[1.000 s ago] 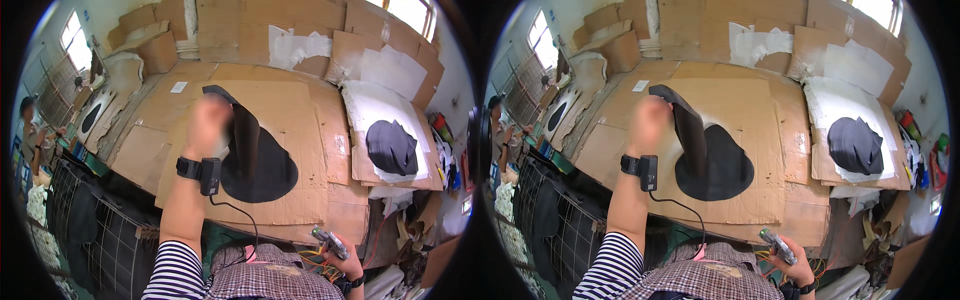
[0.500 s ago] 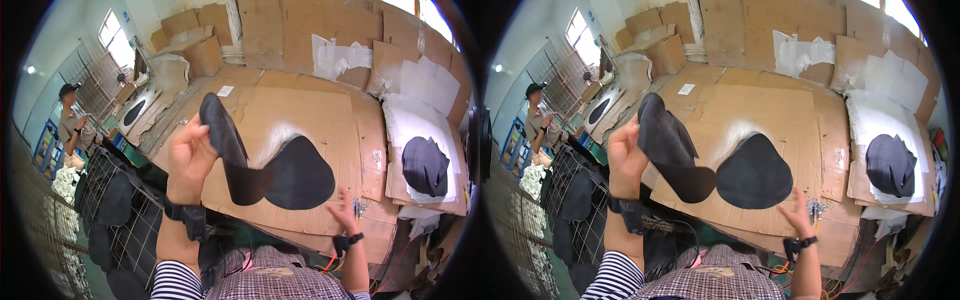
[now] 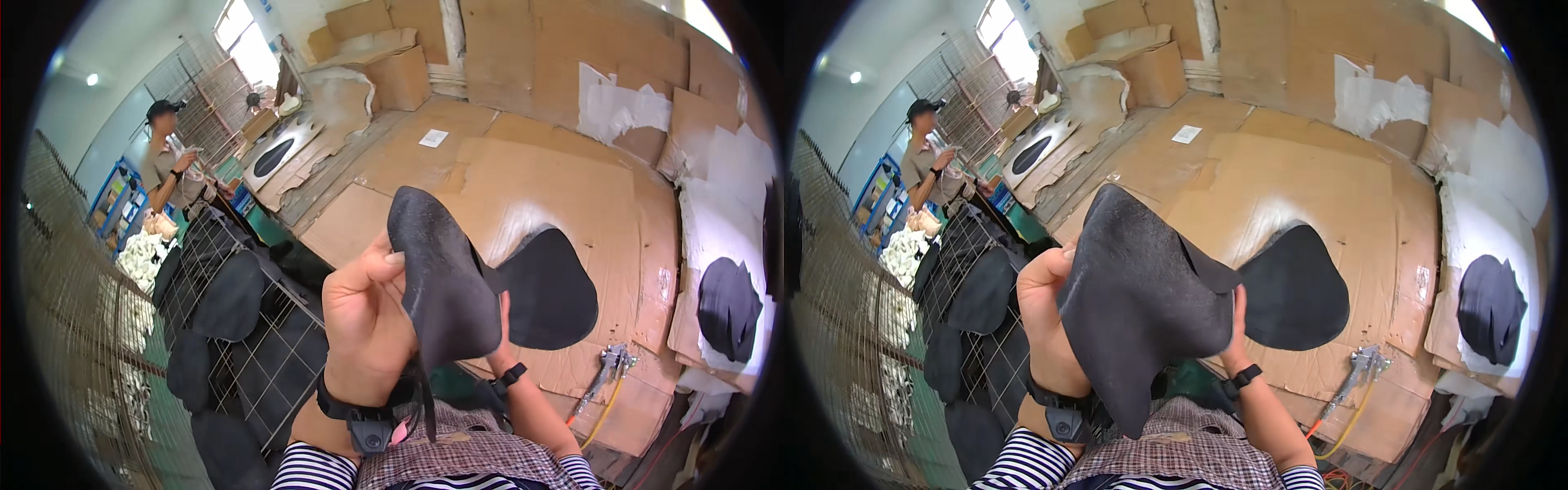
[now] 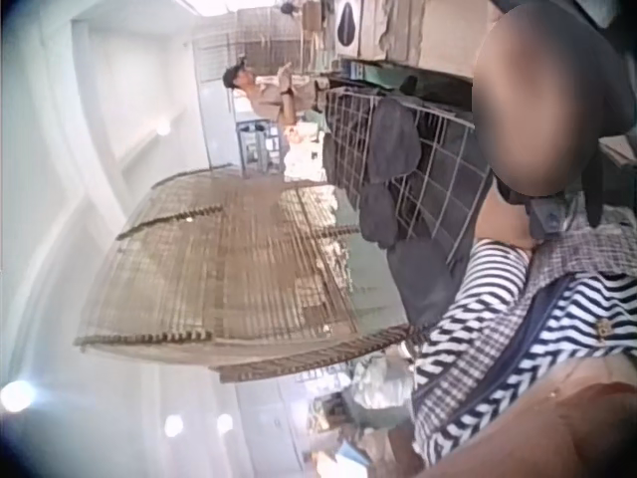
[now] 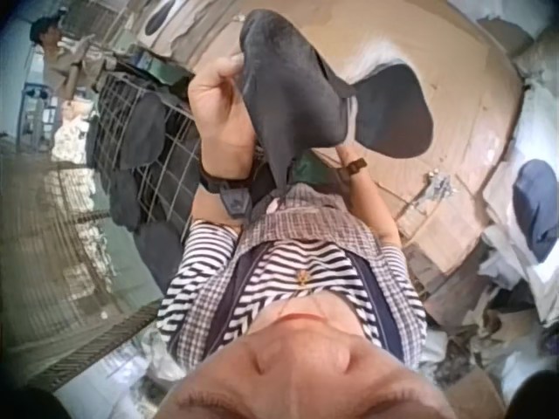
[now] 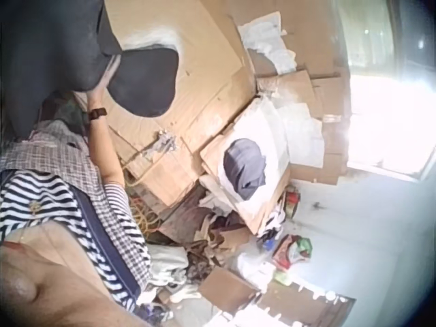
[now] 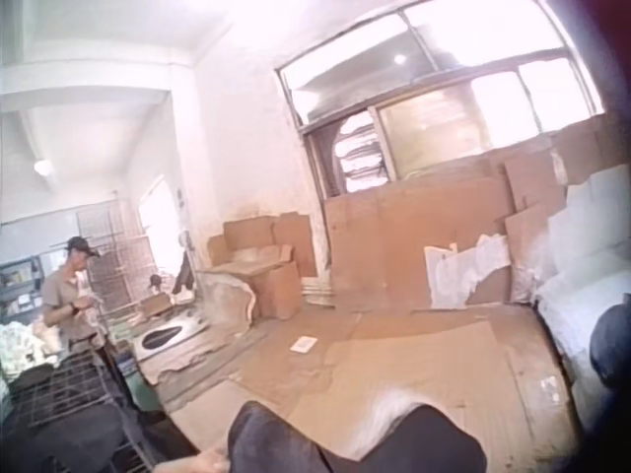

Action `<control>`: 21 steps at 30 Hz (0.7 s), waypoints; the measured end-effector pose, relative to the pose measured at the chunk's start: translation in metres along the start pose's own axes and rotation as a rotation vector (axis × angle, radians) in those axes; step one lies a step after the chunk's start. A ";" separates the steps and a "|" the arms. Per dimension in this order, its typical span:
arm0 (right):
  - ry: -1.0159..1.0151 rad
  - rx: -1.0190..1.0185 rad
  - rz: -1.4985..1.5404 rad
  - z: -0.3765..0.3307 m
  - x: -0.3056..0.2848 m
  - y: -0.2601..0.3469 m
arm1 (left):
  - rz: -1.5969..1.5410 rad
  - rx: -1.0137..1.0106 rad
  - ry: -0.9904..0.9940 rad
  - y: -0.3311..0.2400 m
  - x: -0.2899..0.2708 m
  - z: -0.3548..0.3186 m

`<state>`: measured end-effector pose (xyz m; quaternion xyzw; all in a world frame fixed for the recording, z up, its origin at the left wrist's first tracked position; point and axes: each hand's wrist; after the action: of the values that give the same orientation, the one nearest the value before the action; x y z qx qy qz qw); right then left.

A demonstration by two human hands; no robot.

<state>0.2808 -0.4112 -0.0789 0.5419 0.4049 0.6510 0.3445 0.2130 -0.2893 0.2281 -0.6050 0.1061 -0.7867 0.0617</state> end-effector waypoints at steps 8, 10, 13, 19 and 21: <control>0.186 0.495 0.528 0.026 -0.013 0.005 | -0.027 0.042 0.104 -0.032 0.011 -0.020; 0.184 0.477 0.412 0.019 -0.001 0.010 | 0.055 0.084 0.007 -0.045 0.014 -0.029; 0.184 0.268 -0.043 0.006 0.019 0.027 | -0.003 0.146 -0.225 -0.055 0.006 -0.039; 0.026 0.319 -0.126 0.007 -0.011 0.018 | -0.075 0.145 -0.066 -0.060 -0.002 -0.060; -0.015 0.307 -0.040 0.015 -0.023 0.018 | -0.131 0.142 -0.065 -0.057 -0.004 -0.066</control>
<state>0.2998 -0.4370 -0.0715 0.5850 0.5079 0.5701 0.2735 0.1519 -0.2270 0.2223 -0.6301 0.0084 -0.7745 0.0562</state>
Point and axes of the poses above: each hand's wrist, its own z-axis towards the middle knuckle, its own x-axis out of the palm, y = z × x, and after that the axes turned 3 degrees about x, right-handed
